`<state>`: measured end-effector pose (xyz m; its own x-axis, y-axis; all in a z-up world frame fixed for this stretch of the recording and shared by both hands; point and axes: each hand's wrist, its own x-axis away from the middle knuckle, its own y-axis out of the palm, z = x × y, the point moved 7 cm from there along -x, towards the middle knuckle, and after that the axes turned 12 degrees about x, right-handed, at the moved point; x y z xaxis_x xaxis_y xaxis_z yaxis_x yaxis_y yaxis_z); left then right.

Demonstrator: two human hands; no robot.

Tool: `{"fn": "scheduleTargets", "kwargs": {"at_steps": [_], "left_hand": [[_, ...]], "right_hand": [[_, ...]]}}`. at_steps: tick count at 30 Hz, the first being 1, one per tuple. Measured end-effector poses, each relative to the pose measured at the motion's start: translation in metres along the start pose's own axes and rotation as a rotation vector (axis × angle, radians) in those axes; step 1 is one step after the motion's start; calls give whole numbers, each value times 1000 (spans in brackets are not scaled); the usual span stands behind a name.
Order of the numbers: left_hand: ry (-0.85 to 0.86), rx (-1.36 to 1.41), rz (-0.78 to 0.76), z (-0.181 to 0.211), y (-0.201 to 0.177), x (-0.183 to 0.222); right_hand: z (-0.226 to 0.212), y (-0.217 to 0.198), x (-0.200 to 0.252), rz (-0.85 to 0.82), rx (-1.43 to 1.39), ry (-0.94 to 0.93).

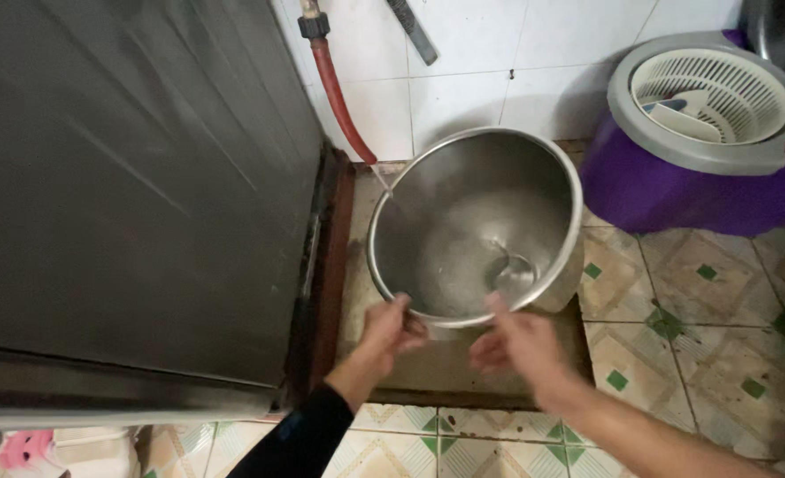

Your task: The person scrubs a metal bowl with a sponge, rinses it with a hose, scrapes a metal baking tray with a plastic scraper, and then arranges small metal molds in rows on the tray.

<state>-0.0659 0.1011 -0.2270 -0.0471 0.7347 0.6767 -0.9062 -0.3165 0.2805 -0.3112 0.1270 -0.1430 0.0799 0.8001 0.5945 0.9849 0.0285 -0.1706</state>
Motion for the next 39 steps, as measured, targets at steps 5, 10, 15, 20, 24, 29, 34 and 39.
{"fn": "scheduleTargets", "kwargs": {"at_steps": [5, 10, 15, 20, 24, 29, 34, 39], "left_hand": [[-352, -313, -301, -41, 27, 52], [288, -595, -257, 96, 32, 68], [1340, -878, 351, 292, 61, 153], [1508, -1069, 511, 426, 101, 168], [1498, -1385, 530, 482, 120, 149], [1698, -1217, 216, 486, 102, 123], [1133, -525, 330, 302, -9, 22], [168, -826, 47, 67, -42, -34]], "right_hand": [[10, -20, -11, 79, 79, -13], [-39, -57, -44, 288, 60, -215], [-104, -46, -45, 402, 264, -343], [-152, -23, -49, 514, 362, -486], [-181, -11, -57, 566, 505, -583], [-190, -4, -54, 505, 706, -661], [-165, -27, -37, 546, 847, -743], [-113, -79, -29, 566, 593, -709]]}}
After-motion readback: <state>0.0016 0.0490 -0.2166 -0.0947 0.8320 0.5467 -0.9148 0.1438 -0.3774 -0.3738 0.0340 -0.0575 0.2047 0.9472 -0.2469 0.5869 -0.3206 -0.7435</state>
